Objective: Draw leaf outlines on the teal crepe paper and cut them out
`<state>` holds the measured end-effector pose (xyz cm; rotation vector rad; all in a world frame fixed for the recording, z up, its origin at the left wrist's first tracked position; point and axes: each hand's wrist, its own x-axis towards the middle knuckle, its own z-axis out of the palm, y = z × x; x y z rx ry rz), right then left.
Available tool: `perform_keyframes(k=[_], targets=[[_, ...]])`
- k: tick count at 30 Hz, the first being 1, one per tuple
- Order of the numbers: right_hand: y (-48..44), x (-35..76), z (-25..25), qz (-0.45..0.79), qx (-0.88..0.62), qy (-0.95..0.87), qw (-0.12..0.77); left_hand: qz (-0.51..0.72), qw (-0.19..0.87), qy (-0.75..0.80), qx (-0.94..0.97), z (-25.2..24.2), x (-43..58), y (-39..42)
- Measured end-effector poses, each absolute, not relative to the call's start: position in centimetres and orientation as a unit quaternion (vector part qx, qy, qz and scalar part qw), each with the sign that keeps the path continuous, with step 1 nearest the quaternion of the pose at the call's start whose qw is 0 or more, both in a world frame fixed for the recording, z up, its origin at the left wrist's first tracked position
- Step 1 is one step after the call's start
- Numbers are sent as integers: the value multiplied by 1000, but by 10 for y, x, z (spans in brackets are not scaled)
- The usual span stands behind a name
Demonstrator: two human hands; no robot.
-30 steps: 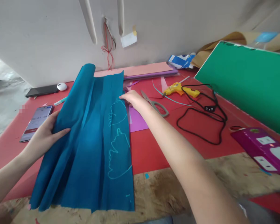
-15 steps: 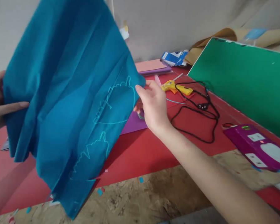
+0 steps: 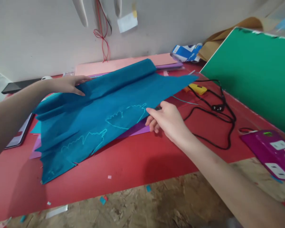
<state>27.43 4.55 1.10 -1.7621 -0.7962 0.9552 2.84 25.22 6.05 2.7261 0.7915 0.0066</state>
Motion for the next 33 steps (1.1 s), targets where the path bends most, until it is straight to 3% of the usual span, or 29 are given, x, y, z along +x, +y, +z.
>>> perform_keyframes(k=[5, 8, 12, 18, 26, 33], targets=[[25, 280, 8, 402, -757, -385, 343, 102, 9, 286, 953, 52, 24, 218], [3, 269, 8, 227, -746, -578, 240, 135, -38, 246, 959, 52, -4, 162], [-13, 225, 7, 59, -517, -811, 269, 123, -33, 178, 976, 39, -51, 80], [14, 160, -8, 39, -305, -921, 240, 117, -12, 239, 964, 12, -83, 32], [47, 137, -27, 18, -256, -948, 188, 105, -56, 174, 977, 5, -91, 37], [47, 136, -31, 6, -238, -954, 181, 130, 8, 194, 972, -6, -99, 52]])
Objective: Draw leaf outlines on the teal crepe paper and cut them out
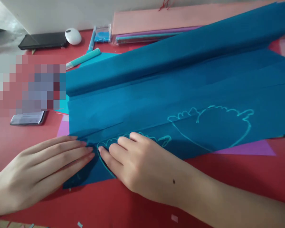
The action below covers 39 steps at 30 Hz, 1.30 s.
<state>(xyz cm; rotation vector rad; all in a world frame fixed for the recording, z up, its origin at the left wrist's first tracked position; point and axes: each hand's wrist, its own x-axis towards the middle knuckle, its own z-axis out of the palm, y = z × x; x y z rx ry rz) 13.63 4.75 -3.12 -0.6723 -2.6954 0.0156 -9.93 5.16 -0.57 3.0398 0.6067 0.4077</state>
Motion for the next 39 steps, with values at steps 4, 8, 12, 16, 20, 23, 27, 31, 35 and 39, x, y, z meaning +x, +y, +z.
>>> perform_keyframes(k=[4, 8, 12, 16, 20, 23, 27, 31, 35, 39], targets=[[46, 136, -37, -22, -231, -956, 178, 128, 36, 180, 975, -10, -106, 56], [45, 137, -36, -34, -224, -959, 167, 134, 39, 160, 977, -14, -110, 57], [44, 136, -34, -29, -225, -961, 156, 144, 43, 168, 974, -14, -110, 57], [44, 136, -32, -20, -224, -963, 146, 147, 78, 223, 960, -15, -110, 53], [44, 135, -32, -16, -230, -962, 145, 143, 89, 252, 953, -18, -114, 50], [44, 135, -34, -11, -231, -960, 158, 143, 93, 260, 950, -18, -116, 50], [45, 135, -35, -10, -225, -962, 152, 153, 98, 243, 953, -16, -112, 54], [45, 137, -35, -3, -222, -964, 148, 156, 69, 215, 962, -13, -106, 59], [44, 137, -35, 0, -229, -961, 156, 136, 79, 194, 968, -13, -106, 63], [45, 135, -36, -4, -239, -957, 165, 127, 85, 191, 970, -15, -108, 63]])
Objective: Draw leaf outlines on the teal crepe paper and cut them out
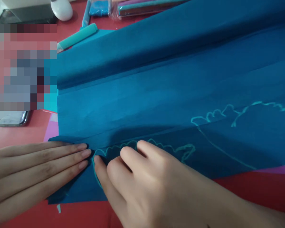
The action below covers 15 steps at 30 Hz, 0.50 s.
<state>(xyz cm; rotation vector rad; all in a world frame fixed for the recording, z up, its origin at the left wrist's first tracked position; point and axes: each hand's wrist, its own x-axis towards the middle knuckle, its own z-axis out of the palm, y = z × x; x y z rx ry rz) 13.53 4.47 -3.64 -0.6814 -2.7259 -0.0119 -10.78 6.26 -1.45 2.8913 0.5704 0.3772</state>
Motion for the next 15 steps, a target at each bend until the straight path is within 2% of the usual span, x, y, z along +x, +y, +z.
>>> perform_keyframes(k=[6, 11, 15], targets=[[45, 131, -38, 4, -260, -948, 181, 130, 19, 201, 971, -13, -104, 61], [43, 130, -35, 8, -263, -949, 175, 162, 44, 204, 965, -17, -105, 61], [43, 133, -35, 11, -251, -953, 172, 134, 85, 255, 954, -21, -110, 57]])
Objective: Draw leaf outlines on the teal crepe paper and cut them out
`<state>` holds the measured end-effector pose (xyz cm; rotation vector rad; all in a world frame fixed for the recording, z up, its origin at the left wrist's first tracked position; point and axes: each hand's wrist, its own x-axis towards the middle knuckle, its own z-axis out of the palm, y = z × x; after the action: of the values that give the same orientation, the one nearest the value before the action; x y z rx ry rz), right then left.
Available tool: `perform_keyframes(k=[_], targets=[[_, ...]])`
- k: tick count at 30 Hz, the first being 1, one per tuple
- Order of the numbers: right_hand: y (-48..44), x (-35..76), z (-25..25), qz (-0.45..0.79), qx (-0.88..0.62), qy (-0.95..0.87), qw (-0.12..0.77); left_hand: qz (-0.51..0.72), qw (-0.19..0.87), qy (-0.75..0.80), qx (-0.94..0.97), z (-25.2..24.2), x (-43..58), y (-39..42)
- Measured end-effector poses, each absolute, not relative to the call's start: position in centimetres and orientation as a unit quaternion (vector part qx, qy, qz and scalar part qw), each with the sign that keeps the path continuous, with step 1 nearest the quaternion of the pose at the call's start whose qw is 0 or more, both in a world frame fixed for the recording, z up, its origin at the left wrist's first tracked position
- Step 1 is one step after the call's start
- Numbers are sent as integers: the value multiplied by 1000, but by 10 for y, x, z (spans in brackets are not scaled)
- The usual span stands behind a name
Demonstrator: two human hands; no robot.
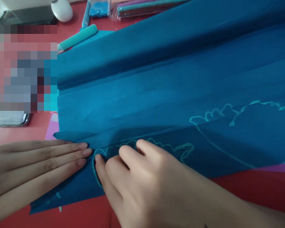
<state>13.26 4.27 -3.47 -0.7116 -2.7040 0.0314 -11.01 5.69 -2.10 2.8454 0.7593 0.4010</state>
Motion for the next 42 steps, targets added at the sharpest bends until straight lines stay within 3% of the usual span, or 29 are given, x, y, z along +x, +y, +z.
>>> perform_keyframes(k=[12, 19, 27, 35, 42], targets=[[47, 136, -31, 2, -231, -966, 120, 178, 67, 186, 964, -15, -104, 72], [43, 134, -38, -8, -263, -947, 186, 152, 47, 137, 978, -19, -108, 77], [47, 135, -35, 9, -258, -947, 192, 134, 94, 184, 969, -17, -103, 77], [49, 137, -33, 32, -274, -929, 246, 154, 30, 133, 979, -16, -94, 85], [45, 138, -34, 38, -266, -937, 222, 152, 101, 138, 974, -14, -91, 90]])
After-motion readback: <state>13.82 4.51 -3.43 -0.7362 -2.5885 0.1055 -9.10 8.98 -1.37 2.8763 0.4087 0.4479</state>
